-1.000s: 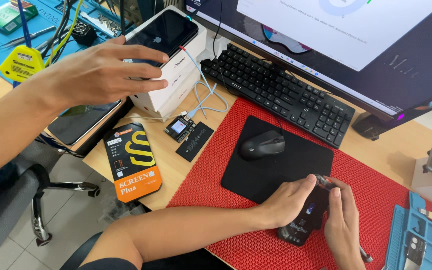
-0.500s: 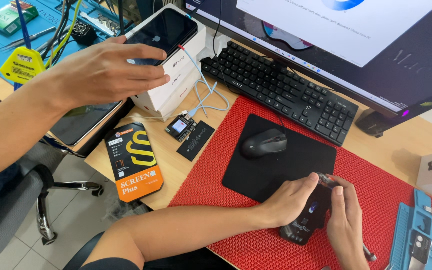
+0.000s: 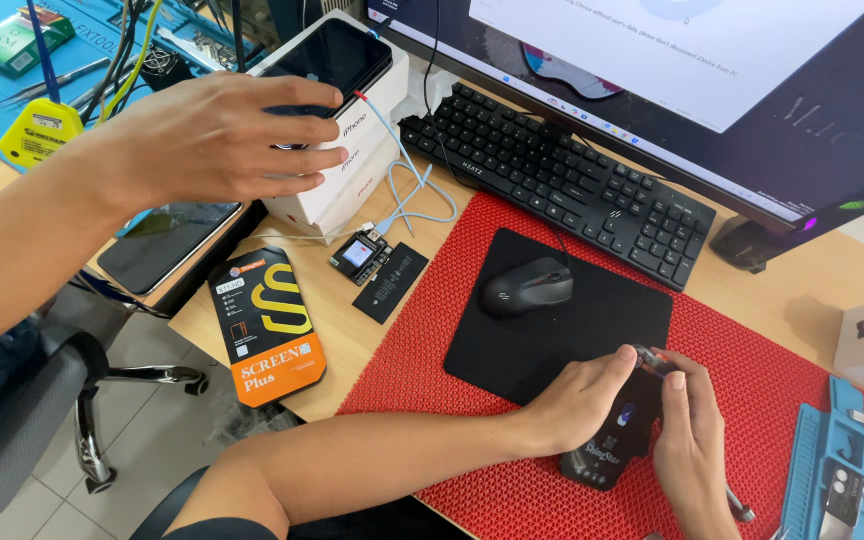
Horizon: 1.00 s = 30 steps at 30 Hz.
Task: The person uses a screwdriver to remove screws from the internal components of a disassembled smartphone. They then reassemble the device, wipe the exterior, and test the screen by interacting with the display and navigating the interface.
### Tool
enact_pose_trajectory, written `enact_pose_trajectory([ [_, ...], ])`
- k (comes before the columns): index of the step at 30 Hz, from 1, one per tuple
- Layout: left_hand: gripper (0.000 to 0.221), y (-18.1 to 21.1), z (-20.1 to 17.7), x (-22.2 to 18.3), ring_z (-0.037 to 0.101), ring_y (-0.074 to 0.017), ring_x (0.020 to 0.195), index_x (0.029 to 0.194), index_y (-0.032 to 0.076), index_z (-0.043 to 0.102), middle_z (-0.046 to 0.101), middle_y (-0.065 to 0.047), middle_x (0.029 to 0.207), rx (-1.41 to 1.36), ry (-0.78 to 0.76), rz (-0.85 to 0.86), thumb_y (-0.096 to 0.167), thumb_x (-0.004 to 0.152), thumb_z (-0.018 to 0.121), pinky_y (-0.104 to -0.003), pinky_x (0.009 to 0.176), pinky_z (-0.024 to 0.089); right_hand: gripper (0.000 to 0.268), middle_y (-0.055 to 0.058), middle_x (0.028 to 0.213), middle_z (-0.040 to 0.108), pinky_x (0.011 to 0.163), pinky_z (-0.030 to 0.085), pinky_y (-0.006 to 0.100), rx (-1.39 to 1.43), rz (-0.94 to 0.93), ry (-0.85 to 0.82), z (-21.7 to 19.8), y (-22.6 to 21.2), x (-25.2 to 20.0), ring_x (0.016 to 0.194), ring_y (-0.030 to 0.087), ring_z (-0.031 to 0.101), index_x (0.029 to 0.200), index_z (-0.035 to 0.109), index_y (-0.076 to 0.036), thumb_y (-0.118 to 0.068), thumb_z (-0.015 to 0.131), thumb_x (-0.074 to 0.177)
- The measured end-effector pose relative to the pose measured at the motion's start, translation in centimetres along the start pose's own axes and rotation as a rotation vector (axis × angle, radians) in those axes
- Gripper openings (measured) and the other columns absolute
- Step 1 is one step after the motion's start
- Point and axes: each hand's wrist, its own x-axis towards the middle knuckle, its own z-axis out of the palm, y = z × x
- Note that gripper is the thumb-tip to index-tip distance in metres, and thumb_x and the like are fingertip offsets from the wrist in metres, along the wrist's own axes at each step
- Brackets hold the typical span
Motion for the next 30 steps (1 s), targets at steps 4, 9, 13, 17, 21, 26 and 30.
enact_pose_trajectory([
  [4, 0.073, 0.2, 0.0, -0.1, 0.061, -0.0265, 0.147, 0.154, 0.008, 0.062, 0.069, -0.016, 0.151, -0.005, -0.008, -0.009, 0.054, 0.116, 0.020, -0.036, 0.122, 0.041, 0.045, 0.013, 0.131, 0.073, 0.101, 0.047, 0.042, -0.007, -0.006, -0.003, 0.0, -0.1, -0.1, 0.118, 0.025, 0.066, 0.142, 0.065, -0.007, -0.034, 0.037, 0.119],
  [9, 0.072, 0.2, 0.0, -0.1, 0.063, -0.0261, 0.143, 0.152, 0.008, 0.064, 0.071, -0.016, 0.146, 0.005, 0.008, -0.026, 0.053, 0.116, 0.021, -0.036, 0.120, 0.043, 0.045, 0.013, 0.130, 0.073, 0.101, 0.048, 0.042, -0.001, -0.008, -0.001, 0.0, 0.1, 0.0, 0.118, 0.025, 0.067, 0.142, 0.065, -0.007, -0.035, 0.038, 0.119],
  [13, 0.073, 0.3, 0.0, -0.1, 0.058, -0.0269, 0.151, 0.153, 0.008, 0.062, 0.067, -0.017, 0.154, 0.001, 0.005, -0.027, 0.054, 0.115, 0.021, -0.036, 0.125, 0.039, 0.045, 0.014, 0.132, 0.073, 0.103, 0.047, 0.043, -0.007, 0.008, -0.001, 0.0, -0.2, -0.1, 0.121, 0.026, 0.067, 0.142, 0.065, -0.007, -0.034, 0.038, 0.119],
  [17, 0.075, 0.0, 0.0, 0.0, 0.064, -0.0249, 0.140, 0.153, 0.009, 0.064, 0.072, -0.015, 0.144, 0.005, 0.007, -0.034, 0.057, 0.114, 0.021, -0.036, 0.118, 0.044, 0.044, 0.013, 0.130, 0.073, 0.101, 0.047, 0.043, -0.005, -0.016, 0.002, 0.0, 0.1, 0.0, 0.119, 0.026, 0.067, 0.142, 0.066, -0.007, -0.033, 0.038, 0.119],
  [21, 0.075, 0.1, 0.0, 0.0, 0.065, -0.0252, 0.138, 0.152, 0.009, 0.064, 0.073, -0.015, 0.142, 0.011, 0.006, -0.048, 0.057, 0.115, 0.020, -0.037, 0.117, 0.044, 0.045, 0.014, 0.132, 0.073, 0.103, 0.048, 0.043, 0.003, -0.007, 0.001, 0.0, 0.2, 0.0, 0.120, 0.026, 0.067, 0.142, 0.065, -0.006, -0.033, 0.038, 0.119],
  [26, 0.072, -0.4, 0.1, 0.3, 0.061, -0.0262, 0.148, 0.152, 0.008, 0.063, 0.069, -0.016, 0.151, 0.002, 0.012, 0.005, 0.053, 0.116, 0.021, -0.036, 0.123, 0.041, 0.044, 0.012, 0.127, 0.074, 0.096, 0.048, 0.041, -0.006, -0.022, 0.001, 0.0, 0.7, 0.2, 0.112, 0.024, 0.067, 0.142, 0.066, -0.008, -0.034, 0.039, 0.119],
  [30, 0.073, -0.5, 0.1, 0.2, 0.060, -0.0284, 0.149, 0.151, 0.006, 0.063, 0.068, -0.018, 0.151, -0.006, 0.000, 0.025, 0.053, 0.116, 0.020, -0.037, 0.124, 0.041, 0.045, 0.013, 0.128, 0.073, 0.098, 0.047, 0.041, -0.003, -0.041, -0.002, 0.0, 0.7, 0.1, 0.114, 0.024, 0.066, 0.143, 0.065, -0.006, -0.034, 0.038, 0.120],
])
